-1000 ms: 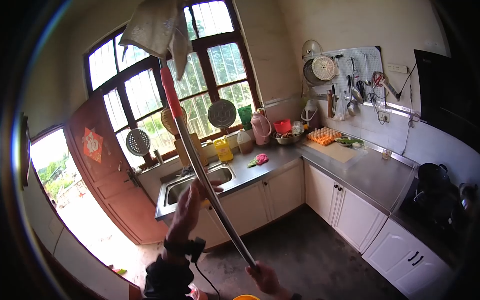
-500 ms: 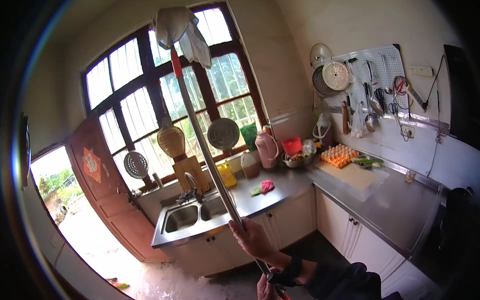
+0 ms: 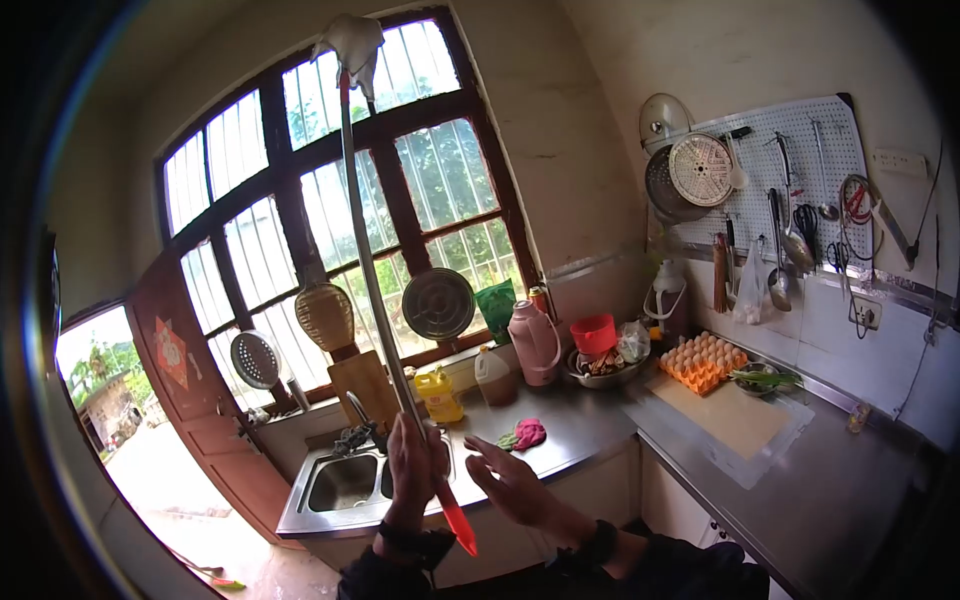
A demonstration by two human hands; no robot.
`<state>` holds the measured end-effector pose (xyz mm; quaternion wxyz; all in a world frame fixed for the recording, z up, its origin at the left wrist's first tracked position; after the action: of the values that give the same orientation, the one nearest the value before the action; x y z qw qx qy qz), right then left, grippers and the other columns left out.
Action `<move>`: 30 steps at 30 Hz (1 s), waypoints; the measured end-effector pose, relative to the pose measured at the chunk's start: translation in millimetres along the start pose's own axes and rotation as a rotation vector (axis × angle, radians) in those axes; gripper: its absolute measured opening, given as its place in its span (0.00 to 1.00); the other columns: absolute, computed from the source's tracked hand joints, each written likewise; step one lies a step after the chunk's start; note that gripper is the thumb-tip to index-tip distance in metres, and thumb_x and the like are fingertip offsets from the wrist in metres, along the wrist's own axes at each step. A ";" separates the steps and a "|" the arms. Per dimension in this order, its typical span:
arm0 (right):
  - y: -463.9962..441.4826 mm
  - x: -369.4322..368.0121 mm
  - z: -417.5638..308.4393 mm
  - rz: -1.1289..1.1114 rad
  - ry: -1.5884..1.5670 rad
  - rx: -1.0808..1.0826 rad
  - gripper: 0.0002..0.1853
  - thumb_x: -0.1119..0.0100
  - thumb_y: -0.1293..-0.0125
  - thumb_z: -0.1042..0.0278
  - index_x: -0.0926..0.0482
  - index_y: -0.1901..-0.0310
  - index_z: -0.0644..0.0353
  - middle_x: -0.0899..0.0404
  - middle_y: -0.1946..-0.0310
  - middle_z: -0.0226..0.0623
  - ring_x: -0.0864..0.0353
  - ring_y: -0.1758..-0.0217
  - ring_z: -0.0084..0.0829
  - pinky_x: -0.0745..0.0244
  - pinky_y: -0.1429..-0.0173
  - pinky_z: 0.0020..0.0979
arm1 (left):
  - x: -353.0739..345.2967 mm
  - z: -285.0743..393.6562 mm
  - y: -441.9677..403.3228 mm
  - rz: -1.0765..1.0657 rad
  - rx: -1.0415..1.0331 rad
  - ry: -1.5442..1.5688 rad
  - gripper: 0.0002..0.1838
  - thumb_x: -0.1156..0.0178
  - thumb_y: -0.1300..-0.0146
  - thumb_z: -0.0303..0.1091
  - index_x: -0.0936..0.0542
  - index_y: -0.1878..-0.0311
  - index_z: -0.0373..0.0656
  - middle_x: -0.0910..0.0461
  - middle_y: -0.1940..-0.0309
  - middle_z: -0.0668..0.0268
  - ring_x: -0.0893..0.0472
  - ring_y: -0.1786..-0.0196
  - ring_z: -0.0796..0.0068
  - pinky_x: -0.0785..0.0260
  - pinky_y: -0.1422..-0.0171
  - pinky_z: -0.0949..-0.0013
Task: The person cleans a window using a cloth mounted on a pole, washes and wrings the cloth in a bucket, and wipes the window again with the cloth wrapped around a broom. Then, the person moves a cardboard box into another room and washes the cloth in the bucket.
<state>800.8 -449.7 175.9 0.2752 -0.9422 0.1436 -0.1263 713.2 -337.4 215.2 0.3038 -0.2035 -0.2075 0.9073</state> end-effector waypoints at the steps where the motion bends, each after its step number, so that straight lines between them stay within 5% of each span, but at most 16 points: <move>1: -8.4 7.5 16.7 -0.002 0.000 -0.012 0.35 0.58 0.26 0.44 0.44 0.31 0.66 0.30 0.39 0.47 0.28 0.37 0.34 0.35 0.35 0.34 | 0.4 4.5 -29.9 0.039 -0.025 -0.001 0.20 0.61 0.25 0.52 0.32 0.59 0.44 0.34 0.83 0.73 0.37 0.89 0.87 0.44 0.88 0.80; 6: -81.7 18.4 113.3 -0.031 -0.174 -0.080 0.34 0.57 0.27 0.44 0.41 0.32 0.66 0.25 0.43 0.44 0.25 0.41 0.31 0.32 0.37 0.32 | 7.5 -42.4 -161.4 -0.019 -0.050 -0.043 0.22 0.59 0.25 0.51 0.31 0.42 0.42 0.32 0.79 0.72 0.35 0.86 0.86 0.40 0.86 0.79; 10: -171.2 31.3 154.9 0.004 -0.278 -0.211 0.33 0.57 0.27 0.43 0.37 0.33 0.63 0.25 0.44 0.42 0.24 0.45 0.27 0.32 0.38 0.30 | -6.6 -79.7 -264.9 -0.074 -0.088 0.027 0.19 0.57 0.26 0.48 0.31 0.45 0.44 0.32 0.80 0.71 0.34 0.86 0.85 0.37 0.85 0.79; 11: -189.6 36.7 145.4 0.024 -0.274 -0.115 0.33 0.60 0.27 0.40 0.35 0.34 0.61 0.24 0.49 0.40 0.25 0.47 0.27 0.29 0.46 0.29 | -12.5 -86.7 -284.7 -0.042 -0.078 0.009 0.18 0.56 0.26 0.48 0.31 0.45 0.44 0.31 0.79 0.71 0.34 0.86 0.84 0.37 0.84 0.78; 14: -244.1 59.3 181.9 0.056 -0.350 -0.299 0.31 0.58 0.28 0.39 0.29 0.42 0.62 0.21 0.58 0.38 0.22 0.56 0.25 0.27 0.52 0.28 | -29.7 -113.2 -332.2 -0.084 -0.010 -0.003 0.16 0.55 0.26 0.46 0.31 0.47 0.44 0.31 0.80 0.69 0.30 0.84 0.80 0.34 0.84 0.75; 15: -258.6 69.9 198.2 0.143 -0.435 -0.296 0.27 0.56 0.29 0.39 0.26 0.54 0.60 0.23 0.71 0.32 0.24 0.71 0.22 0.28 0.65 0.26 | -36.1 -122.4 -336.8 -0.130 -0.003 -0.015 0.15 0.55 0.26 0.46 0.32 0.48 0.45 0.30 0.79 0.68 0.29 0.84 0.78 0.32 0.83 0.73; 19: -280.6 70.1 226.9 0.079 -0.695 -0.296 0.22 0.47 0.31 0.43 0.27 0.65 0.58 0.33 0.83 0.23 0.35 0.85 0.16 0.38 0.81 0.22 | -37.1 -135.8 -357.0 -0.173 0.029 -0.097 0.12 0.54 0.27 0.43 0.33 0.51 0.45 0.28 0.75 0.66 0.26 0.83 0.75 0.29 0.81 0.70; 27: -331.3 124.4 205.5 0.023 -0.485 -0.105 0.20 0.49 0.29 0.48 0.27 0.54 0.60 0.30 0.77 0.26 0.26 0.76 0.18 0.29 0.69 0.22 | -81.4 -87.7 -441.7 -0.033 -0.276 -0.203 0.05 0.52 0.29 0.37 0.33 0.54 0.49 0.33 0.79 0.72 0.34 0.89 0.82 0.38 0.89 0.77; 30: -351.1 167.4 187.1 -0.124 -0.631 -0.138 0.20 0.48 0.30 0.47 0.28 0.48 0.54 0.30 0.76 0.25 0.29 0.80 0.18 0.31 0.76 0.22 | -117.7 -72.4 -489.1 0.002 -0.366 -0.375 0.05 0.52 0.29 0.35 0.32 0.55 0.48 0.35 0.80 0.73 0.34 0.88 0.83 0.37 0.87 0.77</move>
<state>1085.8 -133.0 244.5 0.2334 -0.9582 0.0020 0.1654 1063.7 -37.3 428.3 0.2174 -0.0838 -0.4206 0.8768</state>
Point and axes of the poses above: each hand's wrist, its own y-axis away from the middle knuckle, its own x-axis out of the back of the hand, z = x × y, the point moved 10 cm from there along -y, towards the middle knuckle
